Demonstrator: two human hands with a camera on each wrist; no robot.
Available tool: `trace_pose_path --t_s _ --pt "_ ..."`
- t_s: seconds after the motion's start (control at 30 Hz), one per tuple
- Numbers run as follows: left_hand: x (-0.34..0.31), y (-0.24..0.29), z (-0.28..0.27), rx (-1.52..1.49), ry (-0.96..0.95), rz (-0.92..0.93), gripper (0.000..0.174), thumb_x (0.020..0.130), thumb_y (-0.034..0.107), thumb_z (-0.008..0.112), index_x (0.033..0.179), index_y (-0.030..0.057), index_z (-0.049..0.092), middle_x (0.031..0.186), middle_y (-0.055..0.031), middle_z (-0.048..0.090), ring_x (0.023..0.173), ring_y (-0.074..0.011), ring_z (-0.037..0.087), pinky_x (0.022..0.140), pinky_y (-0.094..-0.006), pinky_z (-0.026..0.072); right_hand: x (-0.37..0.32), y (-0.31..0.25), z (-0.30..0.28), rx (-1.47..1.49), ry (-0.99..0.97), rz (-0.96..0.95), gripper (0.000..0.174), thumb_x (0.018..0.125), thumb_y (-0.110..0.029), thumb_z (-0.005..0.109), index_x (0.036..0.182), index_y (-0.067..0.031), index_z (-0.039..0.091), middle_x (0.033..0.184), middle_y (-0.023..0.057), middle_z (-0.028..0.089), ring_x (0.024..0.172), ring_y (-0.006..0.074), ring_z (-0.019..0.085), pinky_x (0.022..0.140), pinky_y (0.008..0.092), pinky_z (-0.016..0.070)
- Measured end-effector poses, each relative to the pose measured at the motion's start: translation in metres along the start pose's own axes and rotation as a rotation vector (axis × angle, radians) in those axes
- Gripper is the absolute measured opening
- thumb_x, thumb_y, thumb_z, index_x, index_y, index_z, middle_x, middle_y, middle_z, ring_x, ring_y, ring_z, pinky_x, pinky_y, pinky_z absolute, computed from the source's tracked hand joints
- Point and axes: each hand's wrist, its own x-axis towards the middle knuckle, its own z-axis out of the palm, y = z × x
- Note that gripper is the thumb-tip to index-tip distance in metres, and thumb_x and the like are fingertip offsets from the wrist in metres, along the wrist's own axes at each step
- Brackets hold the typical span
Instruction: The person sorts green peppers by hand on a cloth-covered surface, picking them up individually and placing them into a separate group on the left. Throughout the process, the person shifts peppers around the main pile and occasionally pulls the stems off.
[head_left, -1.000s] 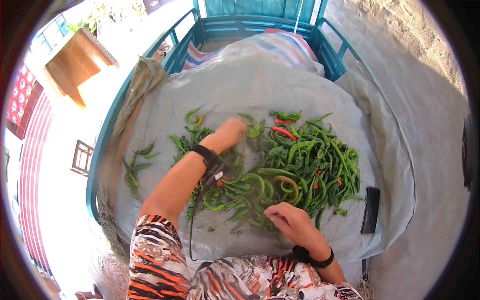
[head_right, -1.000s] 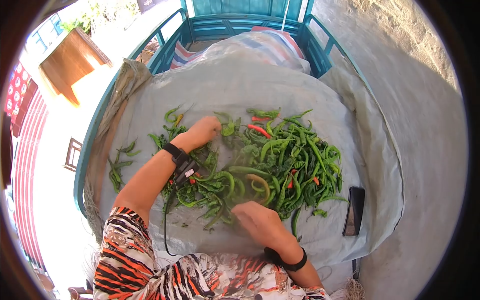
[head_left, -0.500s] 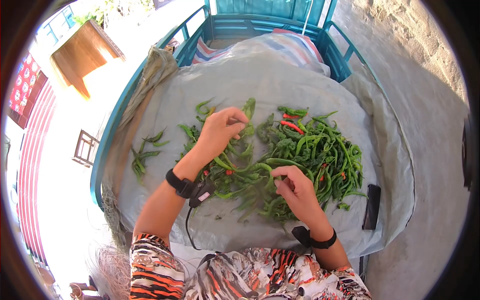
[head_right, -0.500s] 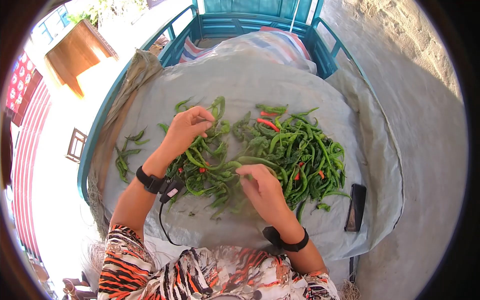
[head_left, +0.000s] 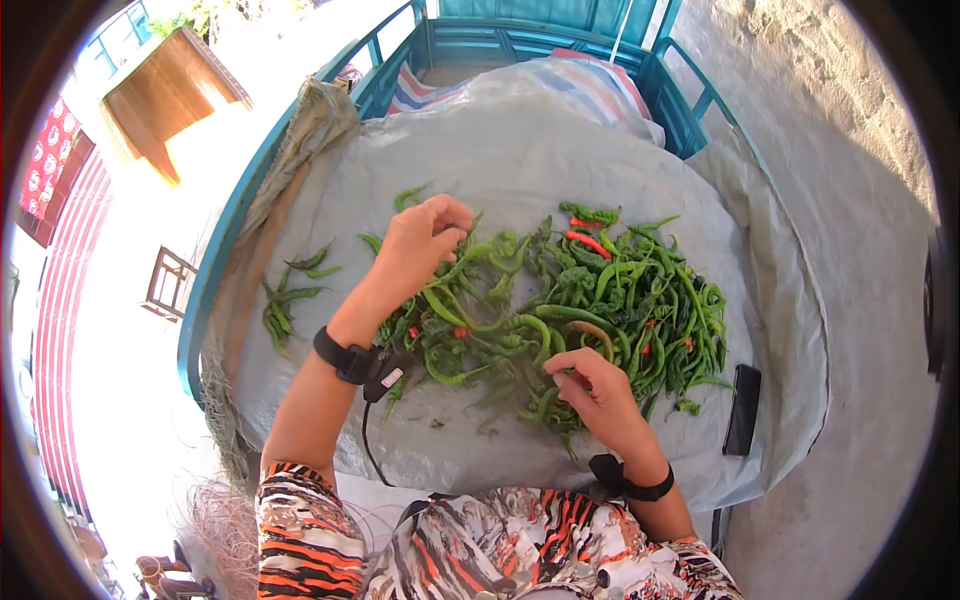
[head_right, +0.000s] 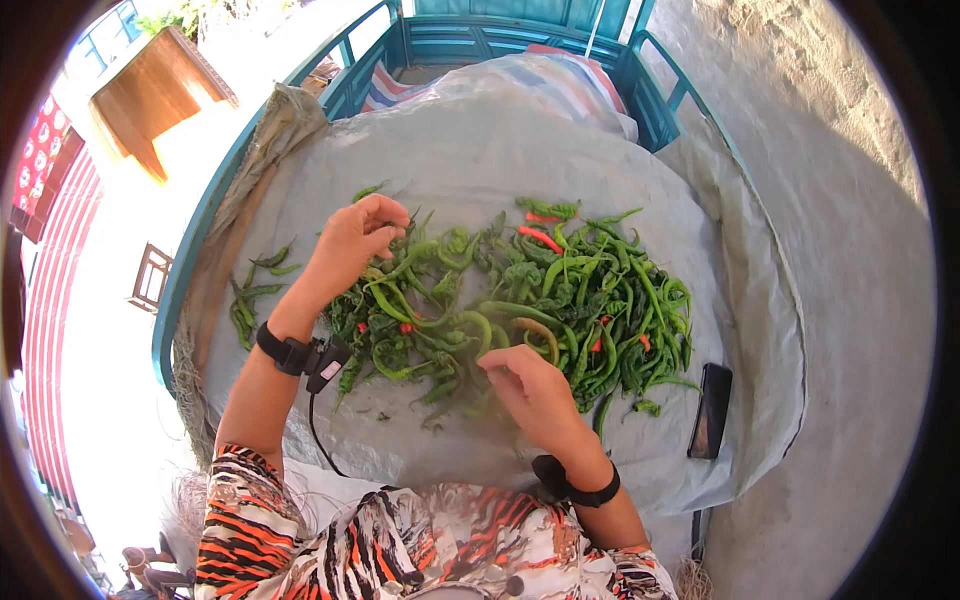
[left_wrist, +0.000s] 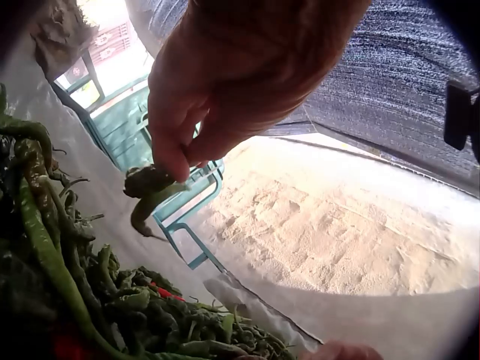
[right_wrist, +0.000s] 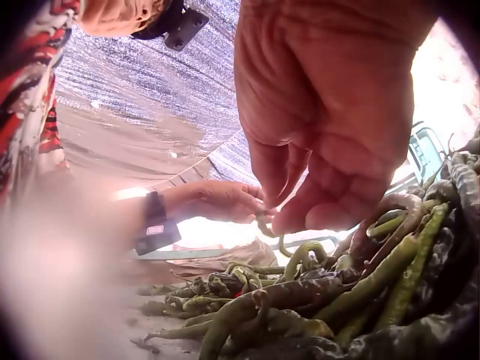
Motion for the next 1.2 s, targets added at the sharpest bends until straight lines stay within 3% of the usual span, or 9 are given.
trace_pose_path --t_s 0.13,0.23,0.43,0.53,0.63,0.73,0.83,0.93,1.2 --pt "0.008 -0.012 0.007 0.610 0.077 0.257 0.025 0.084 0.006 0.063 0.108 0.0027 0.066 0.108 -0.0107 0.069 0.103 -0.0272 0.065 0.085 -0.0411 0.0517 -0.006 0.003 -0.001 -0.001 0.012 0.039 0.022 0.090 0.001 0.062 0.111 -0.0039 0.066 0.100 0.0112 0.065 0.087 0.0252 0.066 0.076 0.0321 0.0513" --pt "0.022 -0.011 0.025 0.281 -0.203 0.110 0.028 0.080 0.007 0.064 0.107 0.0047 0.068 0.107 -0.0127 0.068 0.107 -0.0333 0.061 0.093 -0.0443 0.0466 -0.009 0.004 0.003 -0.040 0.006 0.004 0.019 0.091 0.003 0.063 0.109 -0.0028 0.066 0.094 0.0038 0.061 0.074 0.0105 0.058 0.067 0.0248 0.0484" --pt "0.065 -0.024 0.085 0.714 -0.406 0.325 0.049 0.078 0.001 0.062 0.126 0.0104 0.064 0.130 -0.0137 0.061 0.120 -0.0344 0.054 0.099 -0.0453 0.0433 -0.012 0.002 0.008 -0.070 -0.020 -0.033 0.019 0.090 0.001 0.064 0.108 -0.0047 0.067 0.089 0.0066 0.060 0.069 0.0143 0.056 0.064 0.0276 0.0469" --pt "0.075 -0.038 0.108 0.853 -0.354 0.346 0.062 0.077 -0.001 0.062 0.136 0.0145 0.057 0.140 -0.0131 0.052 0.125 -0.0363 0.050 0.103 -0.0501 0.0399 -0.016 0.003 0.005 -0.141 -0.086 0.038 0.016 0.094 -0.009 0.061 0.108 -0.0059 0.067 0.100 0.0153 0.066 0.091 0.0348 0.066 0.079 0.0385 0.0529" --pt "0.094 -0.044 0.121 0.983 -0.497 0.255 0.069 0.075 0.005 0.068 0.141 0.0172 0.053 0.143 -0.0133 0.048 0.129 -0.0383 0.046 0.104 -0.0534 0.0375 -0.023 0.014 0.008 -0.085 -0.032 -0.012 0.020 0.089 0.001 0.064 0.107 -0.0052 0.067 0.090 0.0074 0.063 0.071 0.0163 0.058 0.066 0.0282 0.0479" --pt "0.094 -0.050 0.124 1.051 -0.524 0.286 0.068 0.071 0.014 0.075 0.137 0.0164 0.056 0.138 -0.0126 0.051 0.126 -0.0386 0.049 0.102 -0.0518 0.0397 -0.026 0.016 0.007 -0.070 -0.030 -0.006 0.020 0.089 0.001 0.064 0.107 -0.0052 0.067 0.091 0.0080 0.064 0.073 0.0174 0.060 0.067 0.0287 0.0485" --pt "0.097 -0.045 0.118 1.018 -0.557 0.055 0.059 0.067 0.021 0.079 0.123 0.0138 0.063 0.128 -0.0133 0.054 0.121 -0.0382 0.052 0.097 -0.0517 0.0418 -0.027 0.016 0.005 -0.060 -0.018 -0.045 0.020 0.089 0.001 0.064 0.107 -0.0053 0.068 0.091 0.0084 0.064 0.074 0.0184 0.061 0.068 0.0294 0.0492" --pt "0.098 -0.062 0.106 1.036 -0.505 0.128 0.046 0.066 0.023 0.080 0.108 0.0117 0.065 0.115 -0.0141 0.058 0.115 -0.0367 0.055 0.093 -0.0507 0.0436 -0.027 0.015 0.005 -0.087 -0.019 -0.045 0.020 0.089 0.001 0.064 0.107 -0.0053 0.068 0.092 0.0089 0.065 0.075 0.0189 0.063 0.069 0.0295 0.0498" --pt "0.075 -0.031 0.064 0.995 -0.088 0.256 0.035 0.070 0.020 0.074 0.102 0.0093 0.067 0.105 -0.0114 0.061 0.103 -0.0329 0.059 0.087 -0.0456 0.0457 -0.026 0.013 0.006 -0.085 -0.012 -0.049 0.020 0.088 0.003 0.064 0.106 -0.0045 0.068 0.091 0.0074 0.065 0.075 0.0177 0.062 0.068 0.0289 0.0498"
